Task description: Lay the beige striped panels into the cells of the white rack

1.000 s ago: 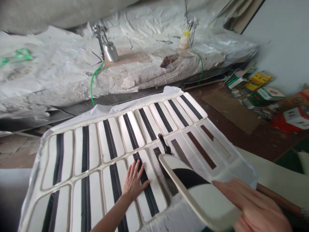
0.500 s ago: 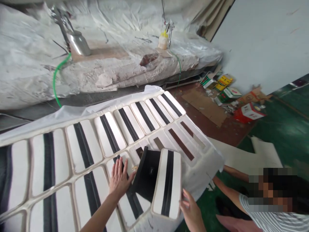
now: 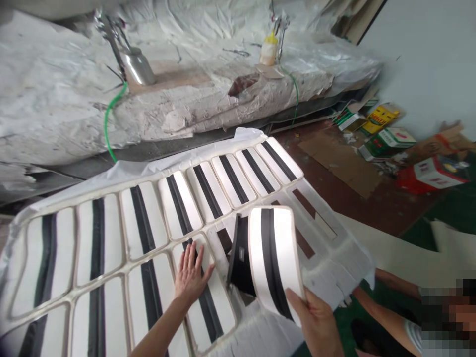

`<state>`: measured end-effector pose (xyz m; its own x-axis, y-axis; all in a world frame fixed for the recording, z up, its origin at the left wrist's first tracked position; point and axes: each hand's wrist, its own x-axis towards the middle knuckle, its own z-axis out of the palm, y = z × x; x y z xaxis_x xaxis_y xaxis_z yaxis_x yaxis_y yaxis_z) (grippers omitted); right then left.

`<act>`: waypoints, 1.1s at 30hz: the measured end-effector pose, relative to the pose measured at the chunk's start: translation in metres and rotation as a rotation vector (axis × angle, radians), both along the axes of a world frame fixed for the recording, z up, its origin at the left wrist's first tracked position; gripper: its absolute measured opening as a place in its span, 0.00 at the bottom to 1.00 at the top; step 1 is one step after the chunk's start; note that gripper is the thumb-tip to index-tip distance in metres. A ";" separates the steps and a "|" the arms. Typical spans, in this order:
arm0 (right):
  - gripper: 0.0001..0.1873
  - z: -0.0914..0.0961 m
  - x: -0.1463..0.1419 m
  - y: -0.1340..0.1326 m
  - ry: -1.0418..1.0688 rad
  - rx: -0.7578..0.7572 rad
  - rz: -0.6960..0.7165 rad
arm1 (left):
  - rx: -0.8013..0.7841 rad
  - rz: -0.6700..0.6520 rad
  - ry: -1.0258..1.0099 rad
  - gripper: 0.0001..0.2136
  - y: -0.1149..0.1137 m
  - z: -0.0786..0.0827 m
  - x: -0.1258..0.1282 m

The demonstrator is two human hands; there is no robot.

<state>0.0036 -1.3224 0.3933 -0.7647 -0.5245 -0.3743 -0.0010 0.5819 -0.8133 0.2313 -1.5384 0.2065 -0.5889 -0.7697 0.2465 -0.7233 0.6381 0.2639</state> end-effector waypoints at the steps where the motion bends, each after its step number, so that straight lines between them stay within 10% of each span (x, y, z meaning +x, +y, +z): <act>1: 0.22 0.019 -0.005 -0.004 0.078 -0.016 0.026 | 0.000 0.000 -0.011 0.36 0.000 0.000 0.000; 7: 0.16 0.065 0.007 -0.027 0.385 -0.102 0.146 | -0.008 -0.068 -0.053 0.38 -0.005 0.004 0.000; 18: 0.24 -0.049 0.035 -0.016 0.117 0.179 0.382 | -0.007 -0.085 -0.077 0.38 -0.007 0.001 0.000; 25: 0.22 -0.054 -0.020 -0.064 0.126 0.104 0.451 | -0.002 -0.085 -0.097 0.36 -0.008 0.007 -0.001; 33: 0.22 -0.058 0.007 -0.064 0.170 0.150 0.491 | 0.032 -0.071 -0.089 0.35 -0.007 0.009 -0.002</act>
